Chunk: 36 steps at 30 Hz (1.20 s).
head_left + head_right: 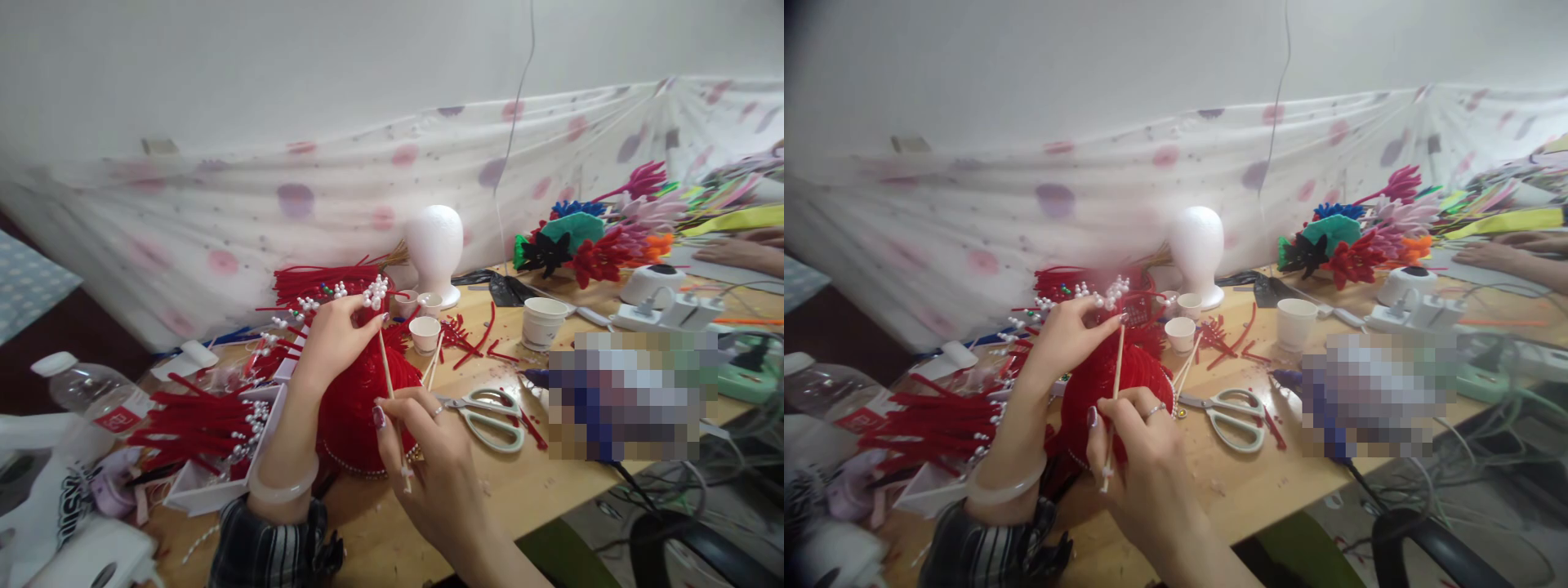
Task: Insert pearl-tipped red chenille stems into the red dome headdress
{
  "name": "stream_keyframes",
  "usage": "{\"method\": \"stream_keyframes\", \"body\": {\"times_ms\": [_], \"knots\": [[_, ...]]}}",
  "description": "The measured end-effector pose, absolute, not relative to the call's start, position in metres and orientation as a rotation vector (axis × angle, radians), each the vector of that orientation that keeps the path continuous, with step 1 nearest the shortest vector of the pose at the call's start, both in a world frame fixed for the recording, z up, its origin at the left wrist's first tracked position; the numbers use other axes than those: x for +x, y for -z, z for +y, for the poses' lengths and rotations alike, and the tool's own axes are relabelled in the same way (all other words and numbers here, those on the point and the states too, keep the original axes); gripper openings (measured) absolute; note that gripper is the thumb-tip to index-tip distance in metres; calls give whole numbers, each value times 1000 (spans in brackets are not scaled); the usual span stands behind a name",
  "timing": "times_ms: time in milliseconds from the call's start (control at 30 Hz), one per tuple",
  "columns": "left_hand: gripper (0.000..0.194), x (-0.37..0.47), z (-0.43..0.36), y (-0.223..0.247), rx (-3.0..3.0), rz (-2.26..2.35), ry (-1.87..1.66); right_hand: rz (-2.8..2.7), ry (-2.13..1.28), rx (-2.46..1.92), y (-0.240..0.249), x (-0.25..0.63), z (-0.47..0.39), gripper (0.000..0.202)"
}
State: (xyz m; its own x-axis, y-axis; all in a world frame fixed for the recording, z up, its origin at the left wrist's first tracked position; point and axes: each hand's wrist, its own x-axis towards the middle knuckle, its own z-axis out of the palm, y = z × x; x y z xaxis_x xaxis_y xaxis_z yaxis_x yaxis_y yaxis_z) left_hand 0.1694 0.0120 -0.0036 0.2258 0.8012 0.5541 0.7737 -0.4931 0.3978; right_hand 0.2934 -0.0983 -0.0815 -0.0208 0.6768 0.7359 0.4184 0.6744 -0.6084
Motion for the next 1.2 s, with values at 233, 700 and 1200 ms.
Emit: {"method": "stream_keyframes", "body": {"times_ms": [233, 700, 1200], "knots": [[15, 169, 15, 6, 2448, 1623, -1223, -1669, -252, -963, 91, 298, -98, 10], [14, 171, 13, 6, 2417, 1596, -1197, -1652, -230, -885, 94, 301, -101, 7], [14, 171, 14, 6, 2418, 1599, -1148, -1618, -326, -892, 101, 299, -102, 9]]}}
